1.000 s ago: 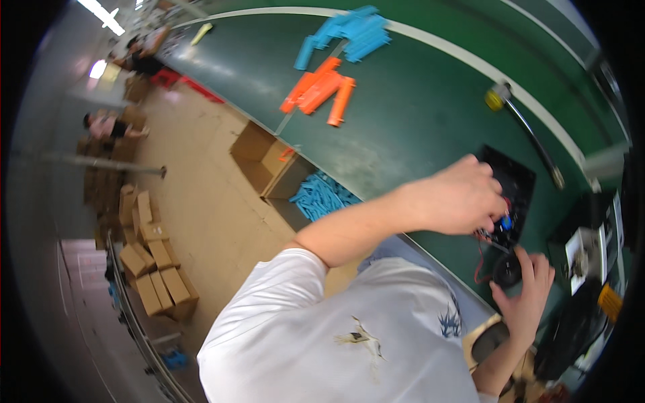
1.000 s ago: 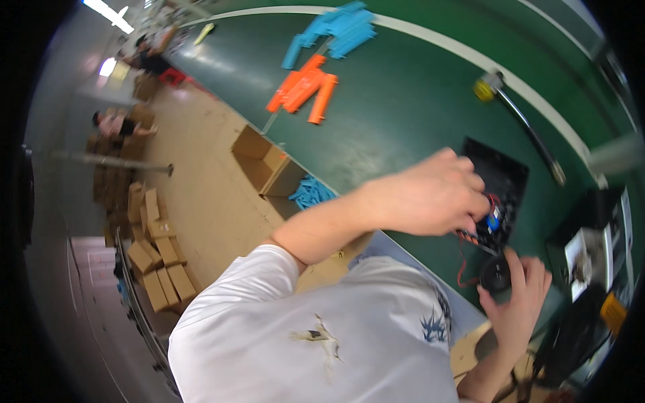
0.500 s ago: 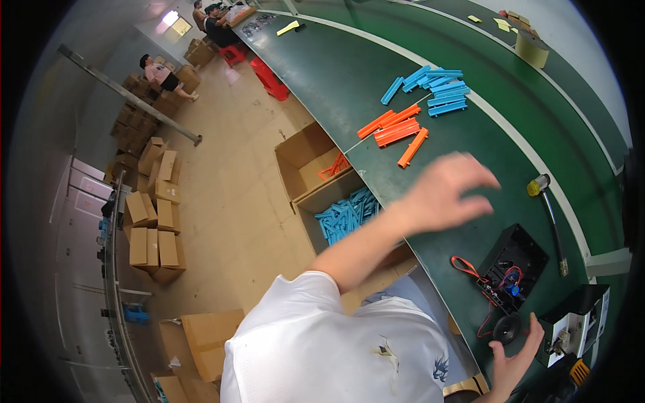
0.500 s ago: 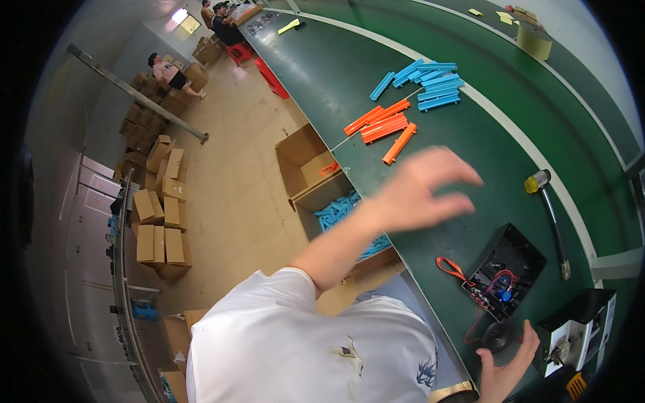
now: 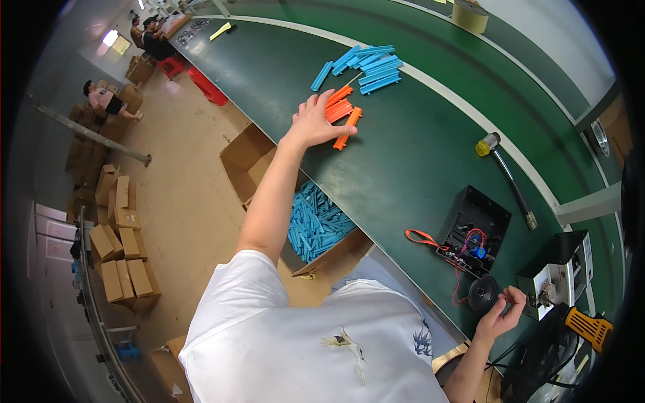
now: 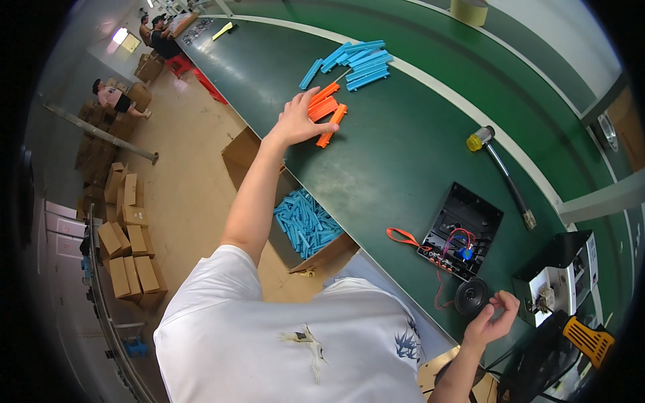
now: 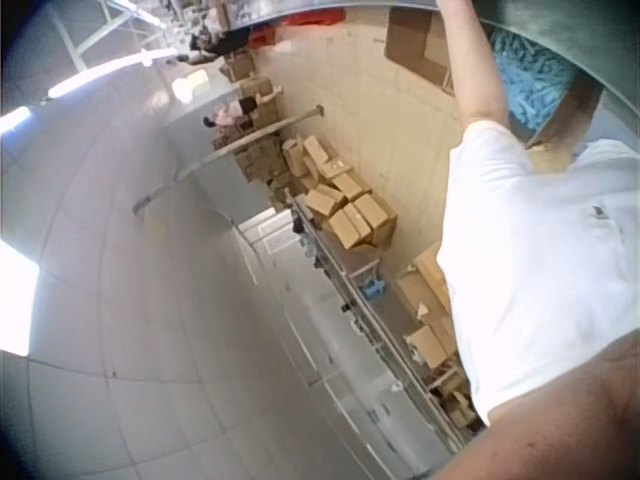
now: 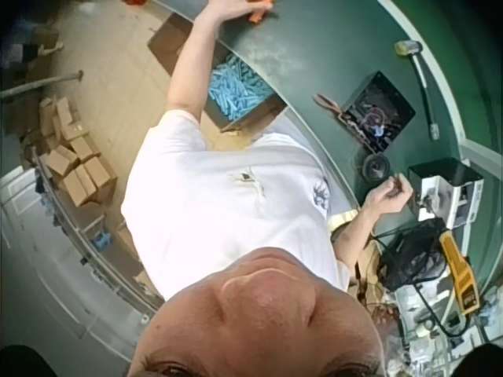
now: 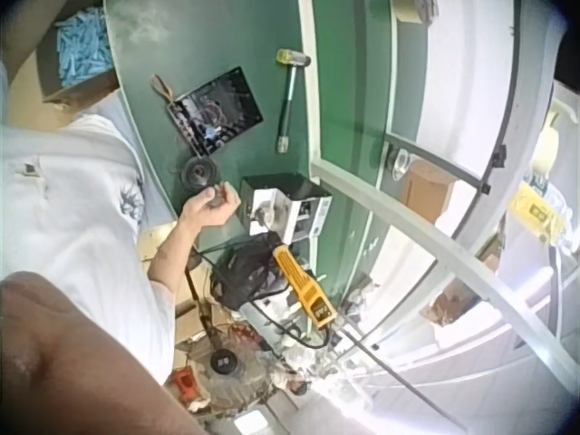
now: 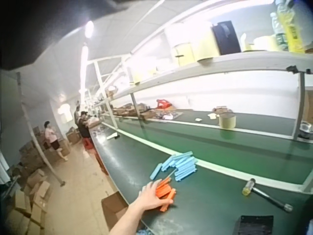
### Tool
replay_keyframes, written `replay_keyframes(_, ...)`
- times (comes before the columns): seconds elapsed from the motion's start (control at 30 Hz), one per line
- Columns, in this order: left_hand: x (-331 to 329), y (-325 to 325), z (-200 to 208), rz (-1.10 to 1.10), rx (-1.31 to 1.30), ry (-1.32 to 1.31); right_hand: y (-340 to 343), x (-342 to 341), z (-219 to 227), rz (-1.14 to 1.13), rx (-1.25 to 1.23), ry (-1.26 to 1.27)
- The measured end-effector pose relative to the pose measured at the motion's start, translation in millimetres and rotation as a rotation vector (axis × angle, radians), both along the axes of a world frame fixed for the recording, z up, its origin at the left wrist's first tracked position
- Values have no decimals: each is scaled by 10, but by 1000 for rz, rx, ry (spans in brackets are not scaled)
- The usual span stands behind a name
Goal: Assembling internal components of a portable speaker using an electric screwdriver on a factory workshop workbench.
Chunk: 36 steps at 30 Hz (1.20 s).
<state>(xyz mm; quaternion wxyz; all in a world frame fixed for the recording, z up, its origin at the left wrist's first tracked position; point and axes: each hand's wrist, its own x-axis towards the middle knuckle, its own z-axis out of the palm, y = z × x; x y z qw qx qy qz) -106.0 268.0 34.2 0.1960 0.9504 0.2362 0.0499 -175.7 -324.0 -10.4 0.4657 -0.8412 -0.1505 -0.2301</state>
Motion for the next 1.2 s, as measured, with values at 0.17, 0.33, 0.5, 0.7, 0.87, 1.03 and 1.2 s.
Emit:
replay_keyframes(0.17,33,-252,-178,-68,182,-39,-22,-1,-89,-33,54,-34)
replay_keyframes(0.33,219,-245,-165,-164,284,-215,-36,-8,-122,-40,91,-33)
replay_keyframes(0.5,377,-181,-106,-337,272,-233,-4,-17,-100,10,106,-67)
replay_keyframes(0.7,632,249,-80,25,248,-534,55,-24,-69,-22,81,-76)
replay_keyframes(0.87,1179,1061,-148,241,192,-136,63,15,-57,-45,119,-66)
replay_keyframes(1.03,1580,1435,-185,193,125,-57,78,30,-75,-113,135,-42)
replay_keyframes(1.2,1963,1623,-228,217,98,-93,74,21,-48,-117,71,1)
